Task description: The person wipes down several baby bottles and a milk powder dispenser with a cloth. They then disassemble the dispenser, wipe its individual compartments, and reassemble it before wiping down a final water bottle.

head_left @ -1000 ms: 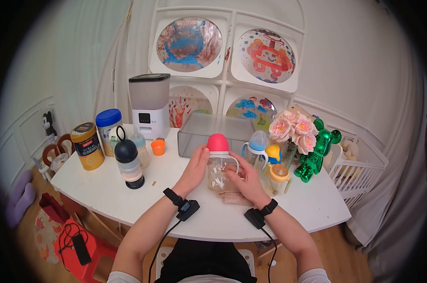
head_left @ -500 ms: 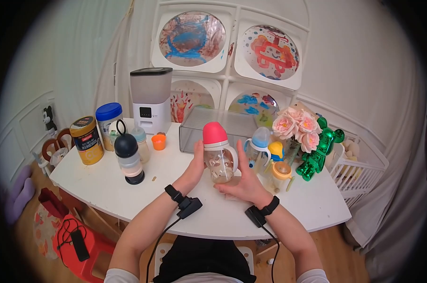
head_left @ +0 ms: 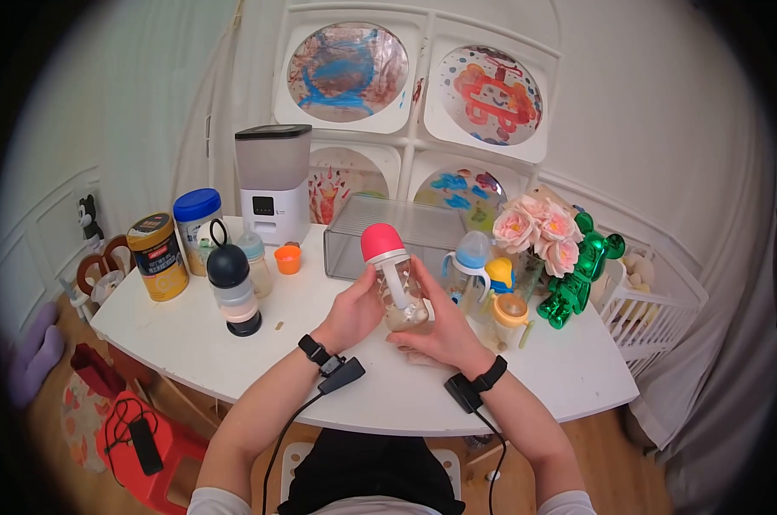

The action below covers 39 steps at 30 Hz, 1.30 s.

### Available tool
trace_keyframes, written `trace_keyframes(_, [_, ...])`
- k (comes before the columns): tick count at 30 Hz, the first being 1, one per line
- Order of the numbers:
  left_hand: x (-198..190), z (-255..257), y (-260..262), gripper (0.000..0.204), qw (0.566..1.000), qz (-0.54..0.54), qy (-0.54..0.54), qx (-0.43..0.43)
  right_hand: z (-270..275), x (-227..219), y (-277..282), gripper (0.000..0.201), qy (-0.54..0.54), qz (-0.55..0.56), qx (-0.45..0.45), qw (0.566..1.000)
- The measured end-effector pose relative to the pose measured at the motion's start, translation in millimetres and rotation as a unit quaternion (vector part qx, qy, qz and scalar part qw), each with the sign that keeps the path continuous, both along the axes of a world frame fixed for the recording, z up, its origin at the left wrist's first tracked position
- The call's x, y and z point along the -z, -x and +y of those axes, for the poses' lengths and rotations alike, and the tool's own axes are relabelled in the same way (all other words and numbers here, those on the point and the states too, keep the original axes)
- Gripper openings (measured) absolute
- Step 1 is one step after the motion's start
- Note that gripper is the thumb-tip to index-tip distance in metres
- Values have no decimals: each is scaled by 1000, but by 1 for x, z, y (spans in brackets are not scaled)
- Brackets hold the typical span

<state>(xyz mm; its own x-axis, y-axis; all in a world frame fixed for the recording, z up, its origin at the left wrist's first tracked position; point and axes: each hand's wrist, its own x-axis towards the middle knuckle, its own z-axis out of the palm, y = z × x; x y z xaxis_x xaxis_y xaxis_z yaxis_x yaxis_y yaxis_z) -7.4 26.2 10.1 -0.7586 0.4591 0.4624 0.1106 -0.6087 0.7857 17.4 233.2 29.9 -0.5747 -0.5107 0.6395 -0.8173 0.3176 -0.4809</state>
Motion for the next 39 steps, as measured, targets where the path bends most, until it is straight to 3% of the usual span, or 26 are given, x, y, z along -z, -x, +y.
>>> trace_keyframes(3, [-8, -2, -10, 77, 1000, 7, 3, 8, -1, -6, -5, 130, -10, 2, 22, 1000])
trace_keyframes(5, [-10, -3, -15, 80, 997, -65, -34, 20, -3, -7, -3, 134, -50, 118, 36, 991])
trace_keyframes(9, [-2, -3, -12, 84, 1000, -4, -17, 25, -4, -9, -9, 134, -53, 67, 57, 995])
trace_keyframes(11, [-8, 2, -21, 88, 996, 21, 62, -68, -3, -9, -9, 135, -57, 41, 64, 995])
trace_keyframes(12, [-8, 3, -20, 88, 996, 21, 63, -66, -3, -8, -7, 135, -56, 41, 66, 995])
trace_keyframes(14, [-6, 1, -16, 87, 996, 6, 67, -52, -3, -4, -2, 144, -52, 72, 58, 994])
trace_keyframes(17, [-4, -3, -13, 80, 999, -28, 34, 1, -2, -4, -1, 141, -65, 80, 51, 993])
trace_keyframes(24, [6, -7, -4, 75, 998, -43, -22, 36, -2, 4, 2, 143, -29, 124, 58, 990])
trace_keyframes(30, [-2, -9, -2, 73, 999, 32, -17, -23, 5, 5, 6, 131, -66, 78, 101, 990])
trace_keyframes(32, [0, -9, -1, 66, 995, 3, -31, -92, 3, 1, 1, 127, -39, -73, 81, 993])
trace_keyframes(36, [-3, -11, 4, 56, 991, 4, -28, -133, 3, 11, 9, 127, -19, -15, 66, 998])
trace_keyframes(39, [-8, -12, 5, 66, 983, 33, 11, -179, 6, 16, 13, 130, 31, -19, 42, 998])
